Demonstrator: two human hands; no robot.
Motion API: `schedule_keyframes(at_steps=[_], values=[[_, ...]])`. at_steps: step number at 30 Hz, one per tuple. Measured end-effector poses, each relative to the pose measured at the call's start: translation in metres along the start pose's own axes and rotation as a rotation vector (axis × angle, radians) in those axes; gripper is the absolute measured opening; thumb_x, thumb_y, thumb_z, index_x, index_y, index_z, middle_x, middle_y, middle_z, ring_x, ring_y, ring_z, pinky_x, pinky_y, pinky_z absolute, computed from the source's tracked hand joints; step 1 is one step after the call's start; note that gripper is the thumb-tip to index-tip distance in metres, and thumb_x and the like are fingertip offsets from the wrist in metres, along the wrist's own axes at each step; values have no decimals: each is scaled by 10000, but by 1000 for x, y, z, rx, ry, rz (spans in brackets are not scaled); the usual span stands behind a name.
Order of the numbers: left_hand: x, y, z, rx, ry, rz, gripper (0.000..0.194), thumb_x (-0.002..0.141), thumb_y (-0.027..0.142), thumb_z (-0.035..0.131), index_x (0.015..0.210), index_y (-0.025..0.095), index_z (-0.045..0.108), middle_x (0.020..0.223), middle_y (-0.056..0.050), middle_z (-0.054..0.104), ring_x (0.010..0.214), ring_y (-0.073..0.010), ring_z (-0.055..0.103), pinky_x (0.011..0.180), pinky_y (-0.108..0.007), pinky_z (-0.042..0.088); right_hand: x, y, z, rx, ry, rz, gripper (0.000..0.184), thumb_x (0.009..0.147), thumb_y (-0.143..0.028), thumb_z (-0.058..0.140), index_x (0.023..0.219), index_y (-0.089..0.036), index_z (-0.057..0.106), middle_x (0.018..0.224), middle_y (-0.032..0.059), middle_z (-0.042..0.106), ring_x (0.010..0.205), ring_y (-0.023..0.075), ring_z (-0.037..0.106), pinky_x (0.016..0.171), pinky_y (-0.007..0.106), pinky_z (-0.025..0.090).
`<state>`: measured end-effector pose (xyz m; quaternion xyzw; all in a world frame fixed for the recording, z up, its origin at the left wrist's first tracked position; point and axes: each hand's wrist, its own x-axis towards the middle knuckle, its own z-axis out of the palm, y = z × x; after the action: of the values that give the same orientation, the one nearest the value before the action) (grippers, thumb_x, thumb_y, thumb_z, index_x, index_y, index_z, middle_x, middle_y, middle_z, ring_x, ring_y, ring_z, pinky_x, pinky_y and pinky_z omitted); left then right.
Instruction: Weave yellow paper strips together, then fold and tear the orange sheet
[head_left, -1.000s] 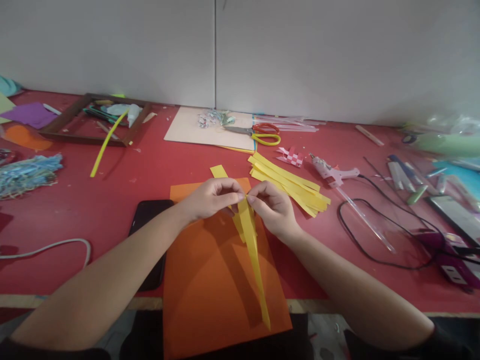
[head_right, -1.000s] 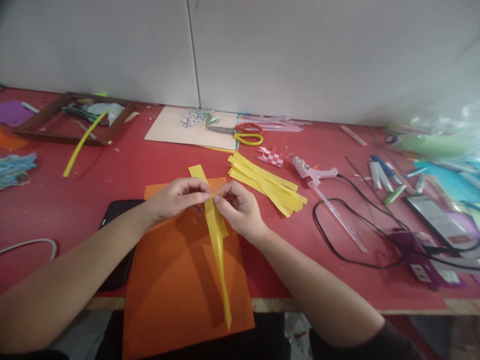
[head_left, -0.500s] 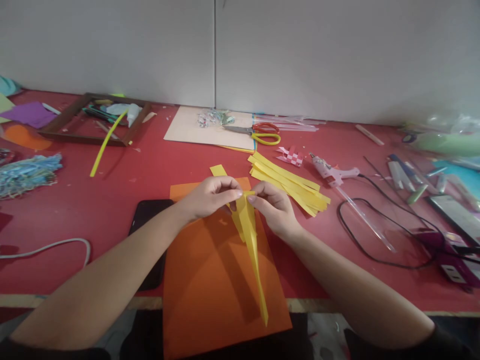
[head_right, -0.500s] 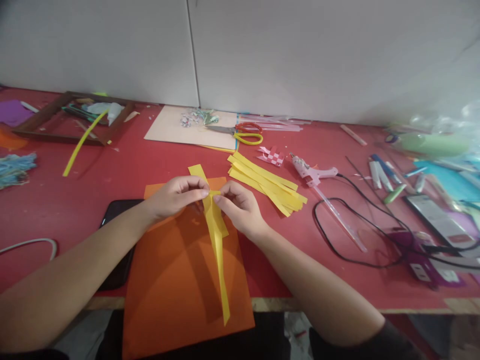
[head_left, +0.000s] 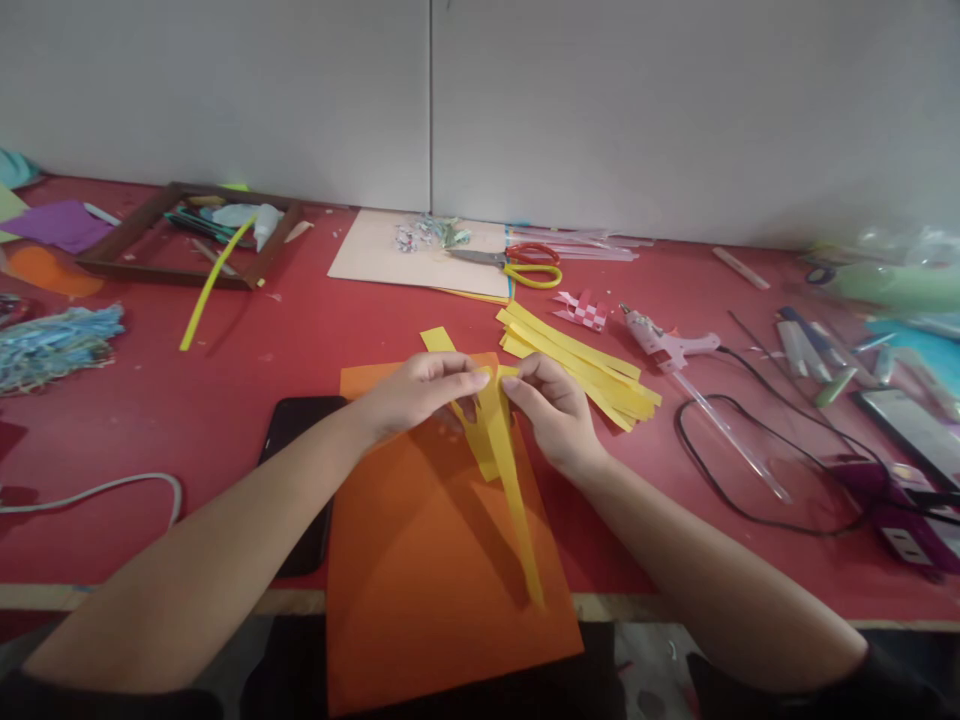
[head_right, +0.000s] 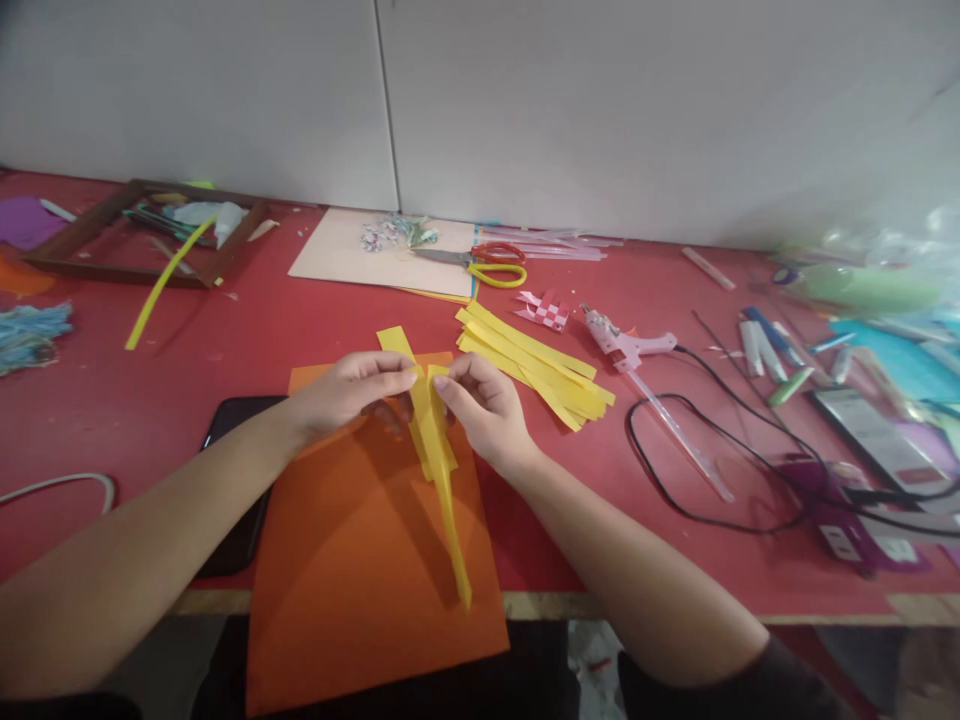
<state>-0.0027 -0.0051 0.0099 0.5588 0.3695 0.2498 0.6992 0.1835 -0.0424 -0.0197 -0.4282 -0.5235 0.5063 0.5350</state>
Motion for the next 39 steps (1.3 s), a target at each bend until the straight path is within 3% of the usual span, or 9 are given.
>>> schedule_keyframes(at_steps=[5,9,22,29,35,39], values=[[2,-3,-1,72,-40,13,295,821,429,701,841,141,640,756,-32,663,638,-141,653,584,-279,570,1,5,-2,56,-37,57,252,859,-424,697,786,-218,571,611,-42,583,542,112,543,539,254,450],[2,-5,-3,82,1,22,294,809,418,716,761,154,594,683,1,614,601,-135,632,540,-273,571,0,4,-3,23,-71,76,304,831,-426,726,733,-210,537,570,-53,557,507,100,507,492,234,398],[2,-4,-2,54,30,44,292,805,384,722,691,162,570,645,16,586,585,-114,608,531,-233,544,-1,3,-1,-7,-29,31,298,839,-394,725,724,-217,515,566,-57,554,489,94,498,471,226,394],[2,-1,0,39,90,58,284,791,378,735,695,163,576,639,18,587,587,-109,599,510,-205,497,1,3,-2,16,-1,47,338,825,-452,730,721,-226,502,552,-54,583,480,106,531,499,246,445],[-1,-3,-1,75,-59,44,249,840,403,700,827,160,649,758,2,627,663,-107,595,631,-235,517,2,5,-3,38,3,54,314,846,-442,716,739,-227,512,581,-50,586,518,109,540,546,257,459],[1,-5,-2,119,-66,63,264,842,420,691,904,165,664,830,-15,637,729,-126,597,628,-238,499,3,7,-5,73,-27,69,288,850,-451,705,763,-224,550,618,-37,601,549,118,547,565,267,469]])
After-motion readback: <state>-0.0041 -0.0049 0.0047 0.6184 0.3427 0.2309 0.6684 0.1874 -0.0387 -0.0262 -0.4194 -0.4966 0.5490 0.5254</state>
